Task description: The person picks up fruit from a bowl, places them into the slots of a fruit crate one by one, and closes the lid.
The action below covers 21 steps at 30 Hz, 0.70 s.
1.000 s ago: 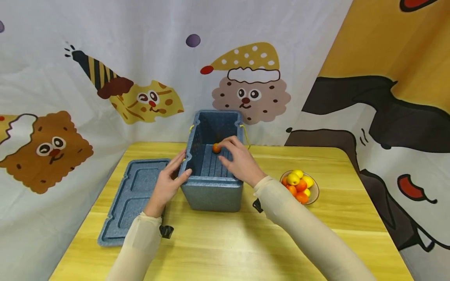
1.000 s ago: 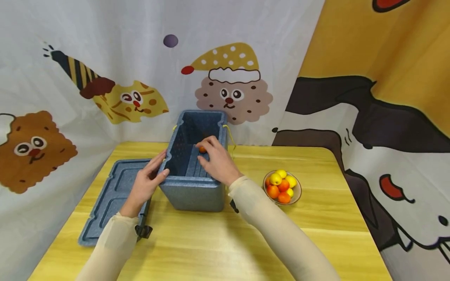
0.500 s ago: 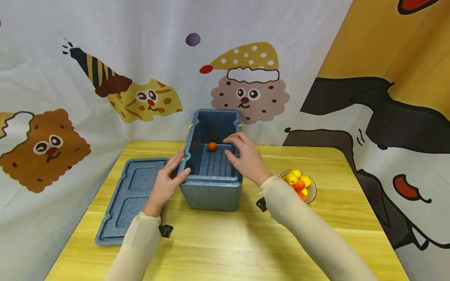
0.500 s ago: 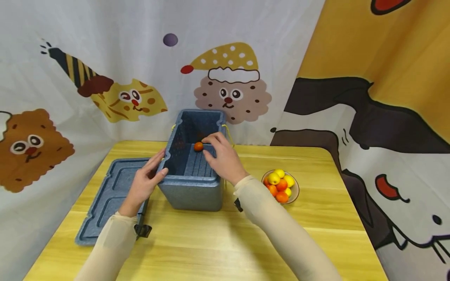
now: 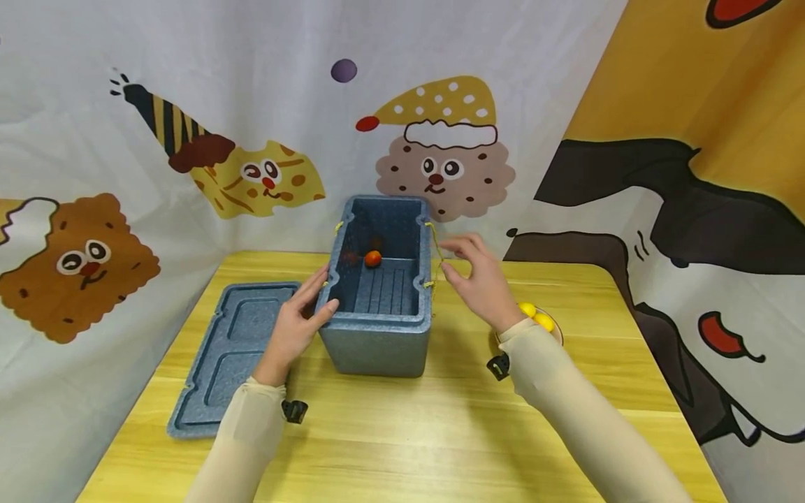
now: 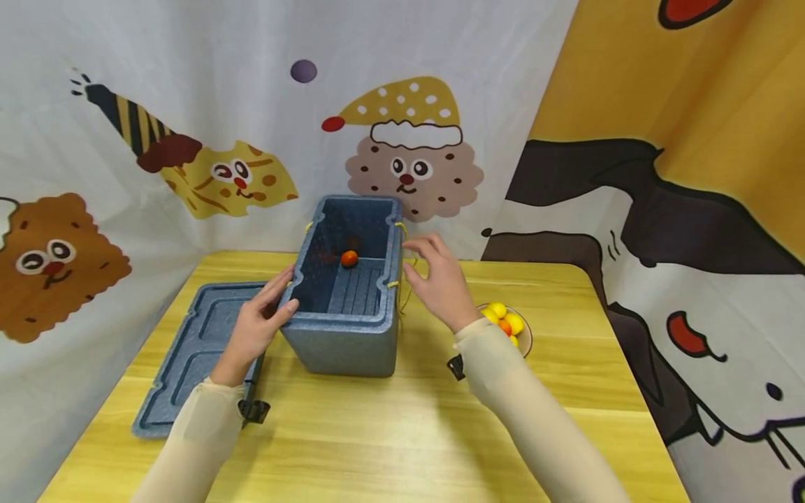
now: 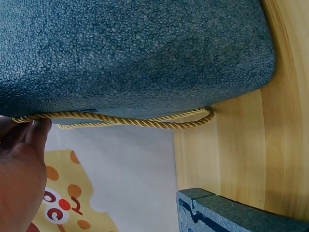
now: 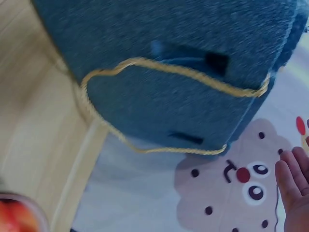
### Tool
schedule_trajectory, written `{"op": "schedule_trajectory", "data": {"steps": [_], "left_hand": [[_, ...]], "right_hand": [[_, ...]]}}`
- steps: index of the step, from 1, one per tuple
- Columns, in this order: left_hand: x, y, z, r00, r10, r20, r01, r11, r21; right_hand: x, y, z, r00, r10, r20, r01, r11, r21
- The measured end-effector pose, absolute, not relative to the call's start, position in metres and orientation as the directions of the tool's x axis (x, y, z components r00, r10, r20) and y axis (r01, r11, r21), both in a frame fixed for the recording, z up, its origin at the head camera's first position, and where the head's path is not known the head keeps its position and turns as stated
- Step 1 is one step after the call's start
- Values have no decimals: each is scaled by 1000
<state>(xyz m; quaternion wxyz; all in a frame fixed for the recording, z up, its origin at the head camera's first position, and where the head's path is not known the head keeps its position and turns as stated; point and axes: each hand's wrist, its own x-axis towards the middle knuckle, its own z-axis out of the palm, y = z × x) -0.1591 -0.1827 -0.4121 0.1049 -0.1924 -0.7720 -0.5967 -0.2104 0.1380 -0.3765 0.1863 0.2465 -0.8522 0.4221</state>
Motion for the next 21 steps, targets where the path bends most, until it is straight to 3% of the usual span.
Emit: {"op": "schedule_trajectory", "data": {"steps": [21], "left_hand": [[-160,-185,-415,-901,175,397,426,188,885]], "right_hand": [[-202,203,-415,-922,-116,369,-362,591,-721]]}}
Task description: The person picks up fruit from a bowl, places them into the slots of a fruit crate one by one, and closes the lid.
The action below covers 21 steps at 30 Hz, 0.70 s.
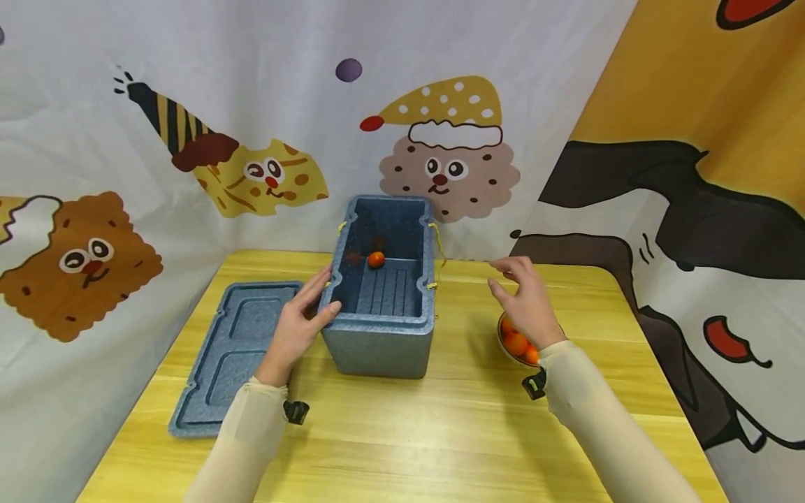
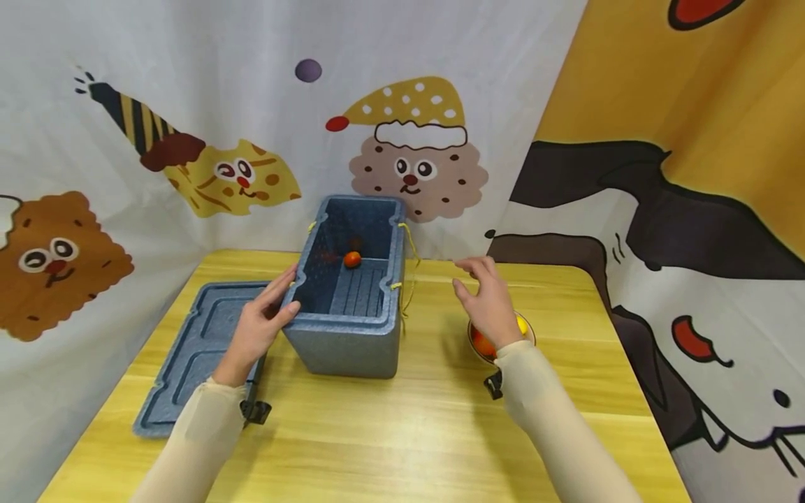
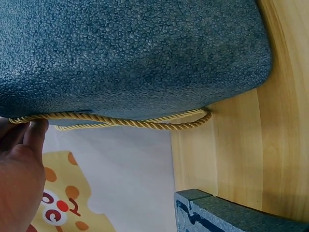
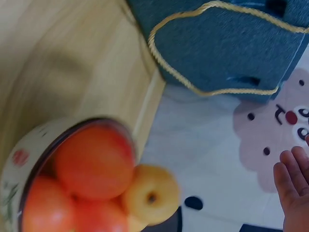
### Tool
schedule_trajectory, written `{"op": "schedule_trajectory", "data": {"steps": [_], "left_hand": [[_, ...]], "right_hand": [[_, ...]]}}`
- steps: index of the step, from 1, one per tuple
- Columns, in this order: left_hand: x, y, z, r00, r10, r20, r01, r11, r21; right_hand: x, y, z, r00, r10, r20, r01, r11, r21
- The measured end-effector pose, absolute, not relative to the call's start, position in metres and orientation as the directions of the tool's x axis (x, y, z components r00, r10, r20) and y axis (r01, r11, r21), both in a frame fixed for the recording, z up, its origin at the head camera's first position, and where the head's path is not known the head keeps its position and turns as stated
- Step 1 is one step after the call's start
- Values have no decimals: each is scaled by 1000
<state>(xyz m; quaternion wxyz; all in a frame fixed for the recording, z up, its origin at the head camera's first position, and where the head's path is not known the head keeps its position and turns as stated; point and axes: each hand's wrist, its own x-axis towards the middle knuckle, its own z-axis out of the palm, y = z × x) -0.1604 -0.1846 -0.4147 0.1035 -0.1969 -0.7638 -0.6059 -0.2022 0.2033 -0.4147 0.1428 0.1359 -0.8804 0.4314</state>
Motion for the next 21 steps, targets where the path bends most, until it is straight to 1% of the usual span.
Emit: {"op": "schedule_trajectory", "data": {"steps": [7,16,21], "left_hand": [[-162,-186,-419,-880,177,441,467,149,872],[-163,-186,-422,-880,168,445,467,130,875],[-162,-185,-423,-875,174,452,473,105,875]], "right_hand": [[-198,224,-422,-936,-68,345,-313,608,-730],[-191,249,-434,-936,-37,350,-293,636,-714],[-187,263,-445,-951,-4,310,-238,651,-721]]}}
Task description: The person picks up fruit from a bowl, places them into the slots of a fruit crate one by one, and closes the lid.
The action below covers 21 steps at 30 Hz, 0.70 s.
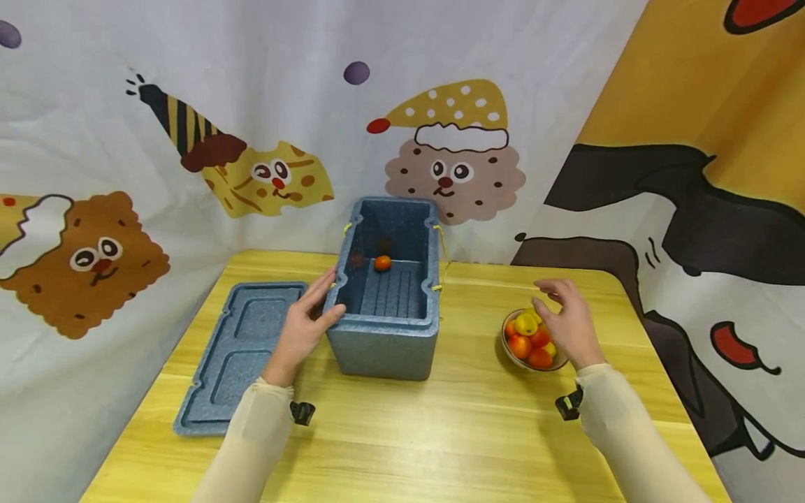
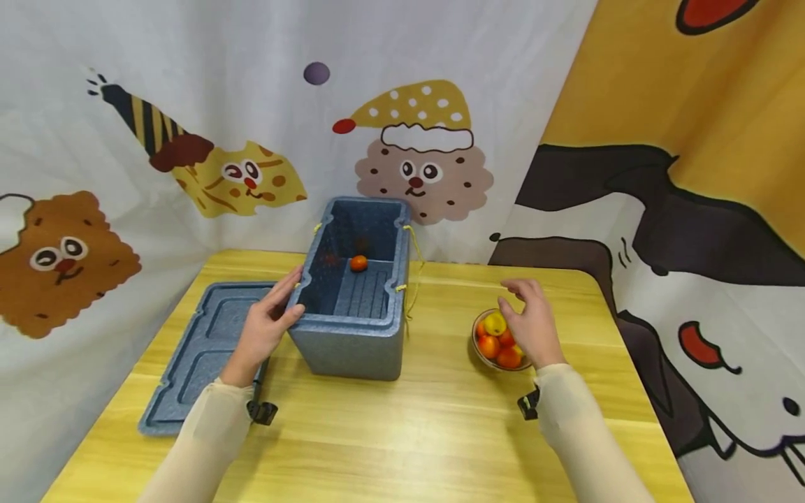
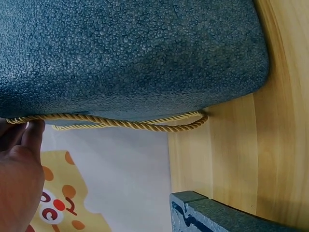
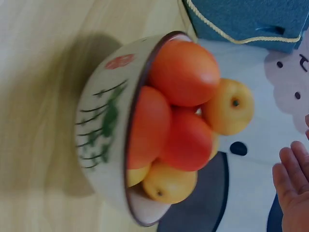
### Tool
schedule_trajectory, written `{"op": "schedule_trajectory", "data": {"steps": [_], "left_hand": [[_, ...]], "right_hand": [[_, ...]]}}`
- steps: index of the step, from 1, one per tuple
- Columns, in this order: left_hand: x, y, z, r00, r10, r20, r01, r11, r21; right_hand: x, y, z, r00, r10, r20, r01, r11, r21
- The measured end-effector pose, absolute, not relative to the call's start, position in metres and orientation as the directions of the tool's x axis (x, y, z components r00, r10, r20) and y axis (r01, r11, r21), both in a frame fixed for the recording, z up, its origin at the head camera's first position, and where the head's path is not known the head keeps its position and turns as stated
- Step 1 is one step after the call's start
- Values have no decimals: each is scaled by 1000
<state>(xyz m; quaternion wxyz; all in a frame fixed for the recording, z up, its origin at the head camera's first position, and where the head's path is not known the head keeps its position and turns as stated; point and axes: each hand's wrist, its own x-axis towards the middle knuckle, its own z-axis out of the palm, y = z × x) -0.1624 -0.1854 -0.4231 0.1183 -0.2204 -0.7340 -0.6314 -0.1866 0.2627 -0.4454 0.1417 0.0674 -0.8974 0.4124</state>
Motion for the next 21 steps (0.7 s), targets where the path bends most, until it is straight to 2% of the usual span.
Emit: {"op": "schedule_trajectory", "data": {"steps": [21], "left_hand": [[-161,-183,-418,-890,165,425,448,144,882]], "right_hand": [[-175,285,-472,-989,-5,147,-106,720,-686]]}}
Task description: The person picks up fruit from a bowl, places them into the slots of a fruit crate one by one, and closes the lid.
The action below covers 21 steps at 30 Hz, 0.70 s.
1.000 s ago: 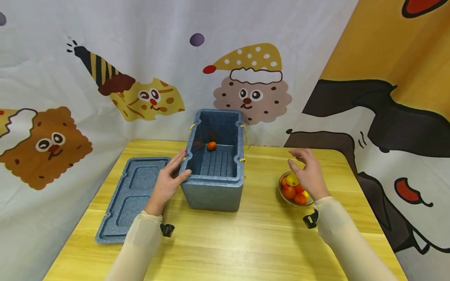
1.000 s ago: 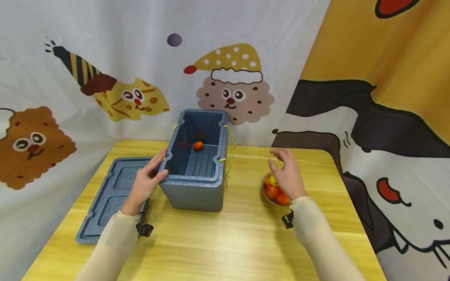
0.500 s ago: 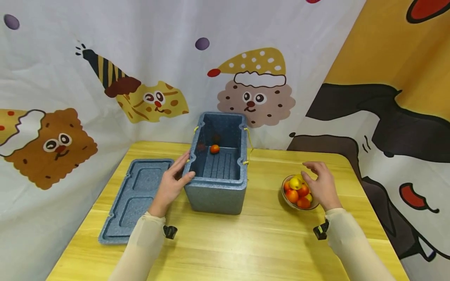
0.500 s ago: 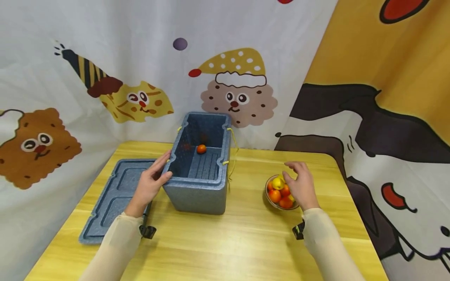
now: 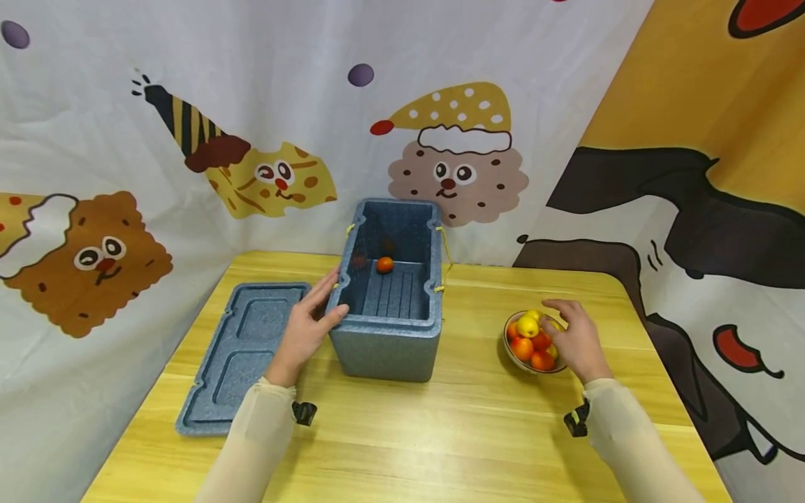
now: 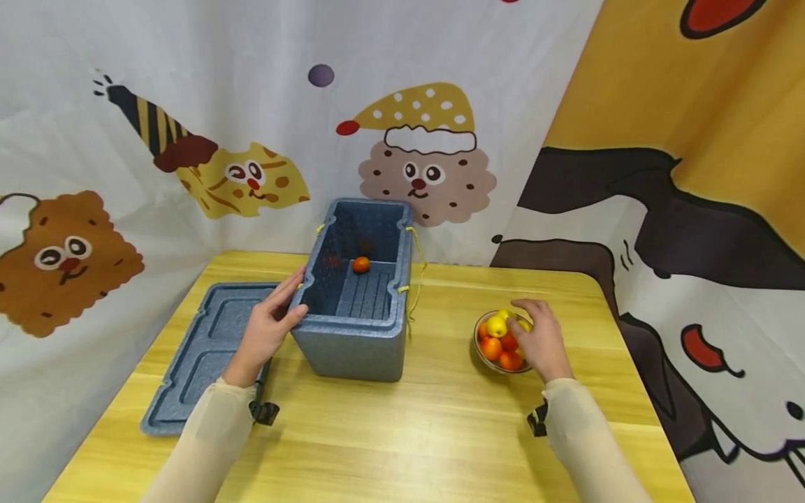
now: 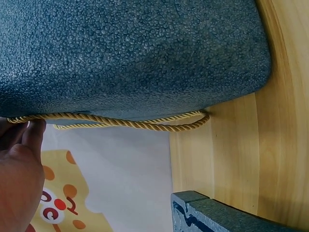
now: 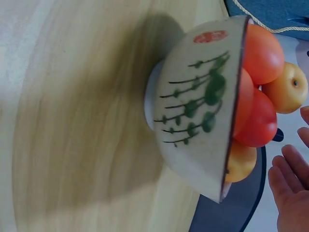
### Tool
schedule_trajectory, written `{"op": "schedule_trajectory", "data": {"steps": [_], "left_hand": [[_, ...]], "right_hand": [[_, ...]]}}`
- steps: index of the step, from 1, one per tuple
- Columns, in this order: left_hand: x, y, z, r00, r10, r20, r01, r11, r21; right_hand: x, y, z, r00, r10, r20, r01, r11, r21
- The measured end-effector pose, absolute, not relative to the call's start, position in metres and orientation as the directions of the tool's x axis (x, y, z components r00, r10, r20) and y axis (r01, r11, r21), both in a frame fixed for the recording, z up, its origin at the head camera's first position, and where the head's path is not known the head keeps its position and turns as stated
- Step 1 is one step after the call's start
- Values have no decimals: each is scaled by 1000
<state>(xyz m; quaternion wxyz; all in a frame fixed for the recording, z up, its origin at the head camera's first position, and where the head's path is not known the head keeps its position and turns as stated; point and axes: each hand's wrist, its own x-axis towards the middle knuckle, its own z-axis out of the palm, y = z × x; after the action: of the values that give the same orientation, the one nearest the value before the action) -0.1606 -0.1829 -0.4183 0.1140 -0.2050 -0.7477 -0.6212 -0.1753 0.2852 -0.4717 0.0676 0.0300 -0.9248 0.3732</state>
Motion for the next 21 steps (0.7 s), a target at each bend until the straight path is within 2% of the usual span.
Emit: {"op": "schedule_trajectory", "data": {"steps": [9,21], "left_hand": [[-161,-184,-419,-890,169,424,447,134,884],[-160,-183,-417,-899,154,411,432,151,889]], "right_hand": [[-176,285,-480,-993,-33,117,-106,698,-708],[-174,290,-484,-994,-40,98,-94,754,-651]]}}
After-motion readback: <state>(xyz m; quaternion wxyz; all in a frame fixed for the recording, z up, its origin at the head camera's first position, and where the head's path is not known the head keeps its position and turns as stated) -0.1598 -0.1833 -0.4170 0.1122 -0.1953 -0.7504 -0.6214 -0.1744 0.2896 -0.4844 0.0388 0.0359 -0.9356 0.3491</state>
